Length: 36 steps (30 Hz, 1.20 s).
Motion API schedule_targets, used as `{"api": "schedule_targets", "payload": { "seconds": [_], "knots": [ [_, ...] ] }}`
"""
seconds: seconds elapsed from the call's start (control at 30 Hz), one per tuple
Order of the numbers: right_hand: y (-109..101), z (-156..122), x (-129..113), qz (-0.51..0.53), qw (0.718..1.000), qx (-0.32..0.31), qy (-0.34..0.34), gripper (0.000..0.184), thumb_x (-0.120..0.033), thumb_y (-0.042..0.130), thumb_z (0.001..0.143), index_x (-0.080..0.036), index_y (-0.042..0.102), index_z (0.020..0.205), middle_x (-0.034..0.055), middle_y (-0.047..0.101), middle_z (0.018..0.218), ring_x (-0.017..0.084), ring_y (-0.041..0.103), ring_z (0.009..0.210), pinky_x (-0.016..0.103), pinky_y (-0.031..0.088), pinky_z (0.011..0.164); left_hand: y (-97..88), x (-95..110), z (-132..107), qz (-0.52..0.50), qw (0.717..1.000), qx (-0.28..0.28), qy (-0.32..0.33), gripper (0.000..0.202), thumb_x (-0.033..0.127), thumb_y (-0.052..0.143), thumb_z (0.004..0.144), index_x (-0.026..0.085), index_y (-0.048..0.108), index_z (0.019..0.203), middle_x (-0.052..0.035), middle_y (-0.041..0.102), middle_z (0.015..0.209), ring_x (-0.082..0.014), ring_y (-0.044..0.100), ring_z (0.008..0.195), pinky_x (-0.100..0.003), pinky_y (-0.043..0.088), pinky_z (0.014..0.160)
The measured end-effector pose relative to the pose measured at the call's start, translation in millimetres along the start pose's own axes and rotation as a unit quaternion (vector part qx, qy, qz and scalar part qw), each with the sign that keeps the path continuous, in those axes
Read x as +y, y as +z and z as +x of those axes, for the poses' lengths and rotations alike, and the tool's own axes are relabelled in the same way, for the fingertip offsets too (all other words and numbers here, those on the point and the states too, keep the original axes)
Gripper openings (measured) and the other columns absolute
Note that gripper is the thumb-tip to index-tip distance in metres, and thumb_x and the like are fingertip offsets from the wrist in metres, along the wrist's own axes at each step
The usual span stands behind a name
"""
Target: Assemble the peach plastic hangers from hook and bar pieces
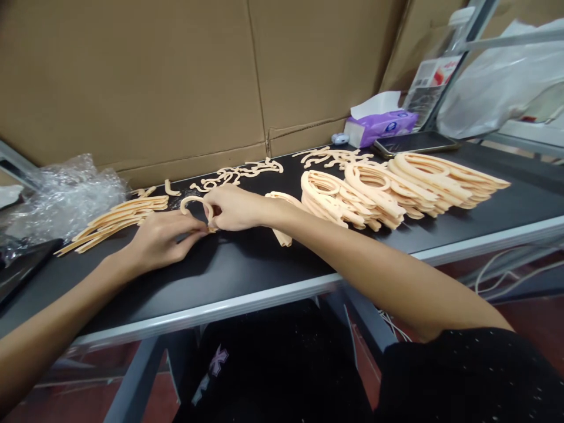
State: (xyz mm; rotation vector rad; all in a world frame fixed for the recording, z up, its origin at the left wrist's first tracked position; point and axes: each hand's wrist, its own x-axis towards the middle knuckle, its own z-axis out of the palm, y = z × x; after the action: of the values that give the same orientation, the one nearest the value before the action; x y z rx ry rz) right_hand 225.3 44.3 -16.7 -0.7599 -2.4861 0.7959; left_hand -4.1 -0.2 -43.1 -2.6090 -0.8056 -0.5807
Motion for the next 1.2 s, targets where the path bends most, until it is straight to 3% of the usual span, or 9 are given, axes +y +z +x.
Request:
{"api": "schedule_targets", "payload": {
  "seconds": [0.2,0.4,0.63,0.9,1.2],
  "knots": [
    [3.0,-2.2,-5.7,0.033,0.999,-0.003,0.027,0.016,-0.001,0.067,0.079,-0.015,0.063,0.072,-0.0048,0.060,0.072,0.011,0.057,0.074,0.024,0.037,0.071,0.4,0.1,-0.2,-0.002,1.000,0.001,-0.004,0.019,0.020,0.062,0.104,0.019,0.080,0.097,-0.0037,0.082,0.087,-0.0182,0.075,0.074,-0.028,0.051,0.068],
    [2.5,-3.8,-13.2,-0.057,0.998,0.018,0.028,0.026,-0.012,0.057,0.099,-0.015,0.062,0.073,-0.0013,0.061,0.072,0.011,0.055,0.071,0.025,0.035,0.069,0.2,0.7,0.7,-0.004,1.000,0.002,0.004,0.022,0.019,0.060,0.104,0.018,0.077,0.091,-0.0041,0.078,0.082,-0.0170,0.071,0.070,-0.027,0.049,0.065],
    [0.7,-7.3,-7.3,0.001,0.997,-0.013,0.075,0.022,-0.013,0.057,0.103,-0.014,0.066,0.084,0.0002,0.069,0.069,0.011,0.064,0.065,0.023,0.042,0.068,2.7,2.7,-0.1,-0.019,0.998,-0.032,-0.048,0.024,0.023,0.058,0.103,0.020,0.081,0.094,-0.0048,0.080,0.086,-0.0187,0.072,0.074,-0.029,0.049,0.067],
    [2.4,-9.1,-4.5,-0.025,0.998,0.008,0.065,0.024,-0.016,0.059,0.104,-0.014,0.066,0.081,-0.0014,0.066,0.069,0.011,0.059,0.067,0.025,0.040,0.071,3.9,4.0,0.8,-0.021,0.998,-0.015,-0.058,0.024,0.022,0.060,0.102,0.019,0.083,0.095,-0.0052,0.079,0.084,-0.0183,0.071,0.072,-0.028,0.047,0.065],
    [12.8,-11.9,-2.4,-0.067,0.997,0.039,0.029,0.021,-0.019,0.058,0.103,-0.014,0.071,0.088,0.0044,0.075,0.087,0.014,0.062,0.080,0.026,0.040,0.077,6.0,3.7,-2.6,-0.013,0.997,-0.006,-0.076,0.025,0.028,0.060,0.103,0.019,0.082,0.095,-0.0053,0.080,0.084,-0.0176,0.072,0.070,-0.028,0.046,0.063]
  ]
}}
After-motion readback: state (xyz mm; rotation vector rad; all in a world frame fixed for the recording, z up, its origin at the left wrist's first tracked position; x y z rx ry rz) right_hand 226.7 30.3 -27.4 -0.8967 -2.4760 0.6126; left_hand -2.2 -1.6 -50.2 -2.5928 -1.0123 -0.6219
